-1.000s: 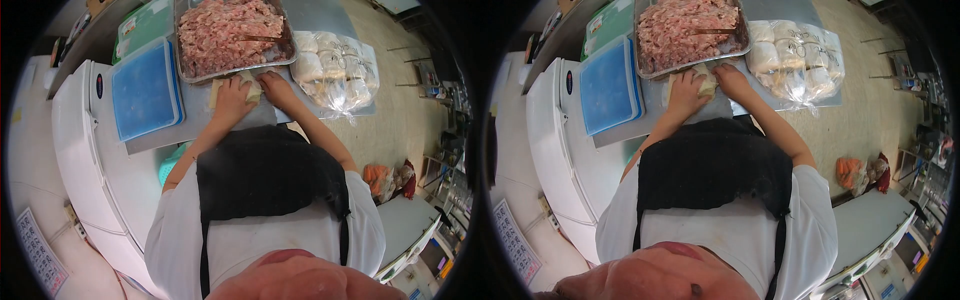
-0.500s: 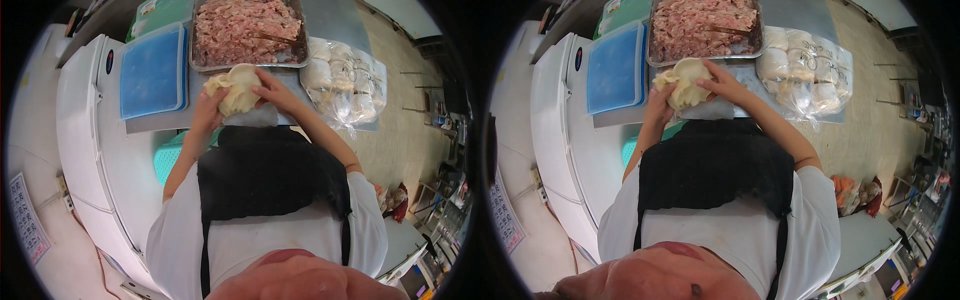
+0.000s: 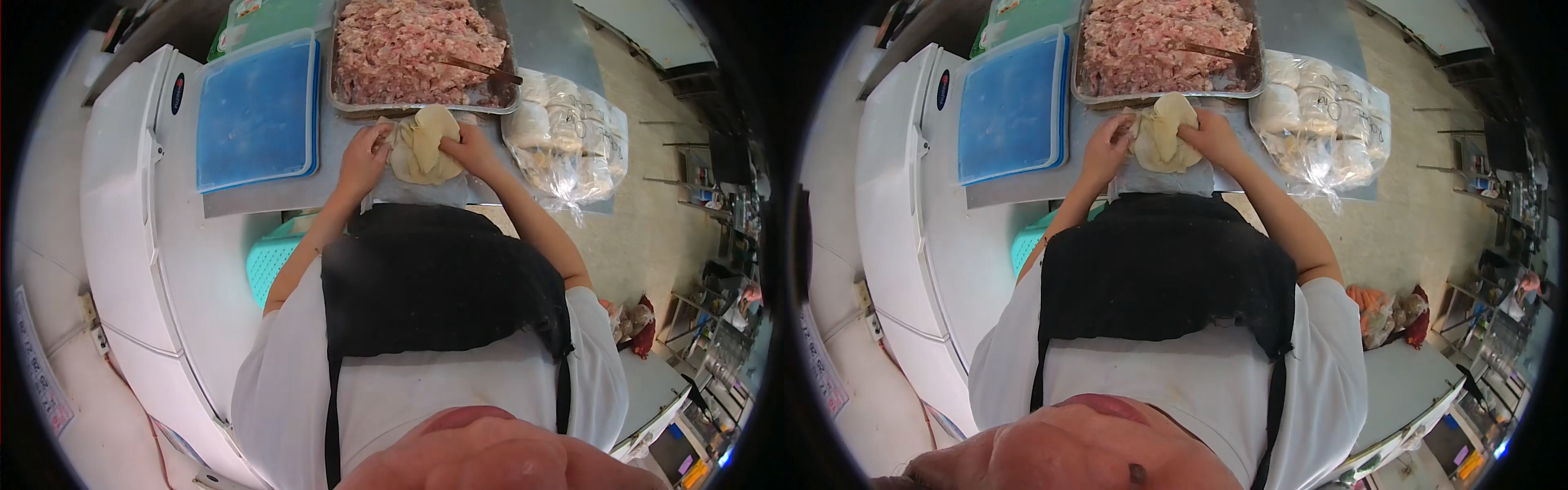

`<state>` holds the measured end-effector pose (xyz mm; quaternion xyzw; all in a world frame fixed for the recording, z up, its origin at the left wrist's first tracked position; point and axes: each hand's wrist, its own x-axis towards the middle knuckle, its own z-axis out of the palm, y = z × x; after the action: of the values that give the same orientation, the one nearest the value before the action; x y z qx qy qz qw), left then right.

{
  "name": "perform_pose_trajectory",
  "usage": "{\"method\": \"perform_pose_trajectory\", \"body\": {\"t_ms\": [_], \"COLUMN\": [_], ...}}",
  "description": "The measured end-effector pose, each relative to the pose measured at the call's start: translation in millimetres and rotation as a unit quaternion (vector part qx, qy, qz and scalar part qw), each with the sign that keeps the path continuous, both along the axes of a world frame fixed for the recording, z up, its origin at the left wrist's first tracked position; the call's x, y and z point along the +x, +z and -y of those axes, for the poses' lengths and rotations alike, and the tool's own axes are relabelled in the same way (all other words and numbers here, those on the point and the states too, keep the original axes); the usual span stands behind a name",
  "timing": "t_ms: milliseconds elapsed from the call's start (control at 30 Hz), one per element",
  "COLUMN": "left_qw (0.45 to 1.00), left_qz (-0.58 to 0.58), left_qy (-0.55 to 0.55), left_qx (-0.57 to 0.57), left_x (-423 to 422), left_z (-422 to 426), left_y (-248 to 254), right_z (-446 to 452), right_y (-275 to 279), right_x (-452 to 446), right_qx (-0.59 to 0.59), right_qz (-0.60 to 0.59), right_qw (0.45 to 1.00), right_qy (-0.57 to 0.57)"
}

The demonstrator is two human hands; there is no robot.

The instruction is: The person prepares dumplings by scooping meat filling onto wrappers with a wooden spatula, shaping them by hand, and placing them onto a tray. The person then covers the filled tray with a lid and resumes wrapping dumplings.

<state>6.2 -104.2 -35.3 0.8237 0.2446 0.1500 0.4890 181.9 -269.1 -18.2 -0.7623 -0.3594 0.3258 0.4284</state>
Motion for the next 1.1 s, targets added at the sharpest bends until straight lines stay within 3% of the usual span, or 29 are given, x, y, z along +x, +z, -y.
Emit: {"method": "perform_pose_trajectory", "body": {"t_ms": [100, 233, 300, 400, 500, 533, 600, 667, 767, 867, 967, 1100], "left_qw": [0.989, 0.998, 0.997, 0.981, 0.977, 0.985, 0.995, 0.997, 0.995, 0.992, 0.993, 0.989], "left_qz": [0.044, 0.055, 0.049, 0.055, 0.06, 0.057, 0.05, 0.026, -0.017, -0.028, -0.02, 0.034], "left_qy": [-0.009, -0.02, -0.045, -0.127, -0.118, -0.102, -0.07, -0.037, -0.029, -0.039, 0.0, 0.069], "left_qx": [0.139, 0.023, -0.032, 0.134, 0.167, 0.126, 0.043, 0.063, 0.092, 0.119, 0.117, 0.127], "left_x": [-5, -6, -3, -2, -7, -9, -14, -18, -13, -7, -9, -25], "left_z": [-7, -2, 3, -4, -16, -19, -27, -38, -43, -40, -34, -30], "left_y": [0, 14, 15, 0, -4, -3, -1, 4, -5, -11, -3, 17], "right_z": [-3, -8, -8, -7, -11, -12, -16, -11, 3, 6, 3, -2], "right_y": [27, 60, 74, 86, 89, 88, 71, 40, 36, 55, 87, 104], "right_x": [-7, -7, -8, -14, -20, -22, -11, 0, 0, 5, 3, -10], "right_qx": [0.017, -0.063, -0.07, -0.006, 0.052, 0.064, -0.077, -0.155, -0.051, -0.046, -0.063, 0.028], "right_qz": [0.098, 0.187, 0.183, 0.145, 0.048, 0.007, 0.075, 0.111, 0.191, 0.26, 0.269, 0.184], "right_qw": [0.995, 0.98, 0.981, 0.989, 0.997, 0.997, 0.989, 0.973, 0.975, 0.957, 0.949, 0.971], "right_qy": [-0.03, -0.022, -0.013, -0.009, 0.017, 0.031, 0.099, 0.128, 0.101, 0.123, 0.151, 0.153]}}
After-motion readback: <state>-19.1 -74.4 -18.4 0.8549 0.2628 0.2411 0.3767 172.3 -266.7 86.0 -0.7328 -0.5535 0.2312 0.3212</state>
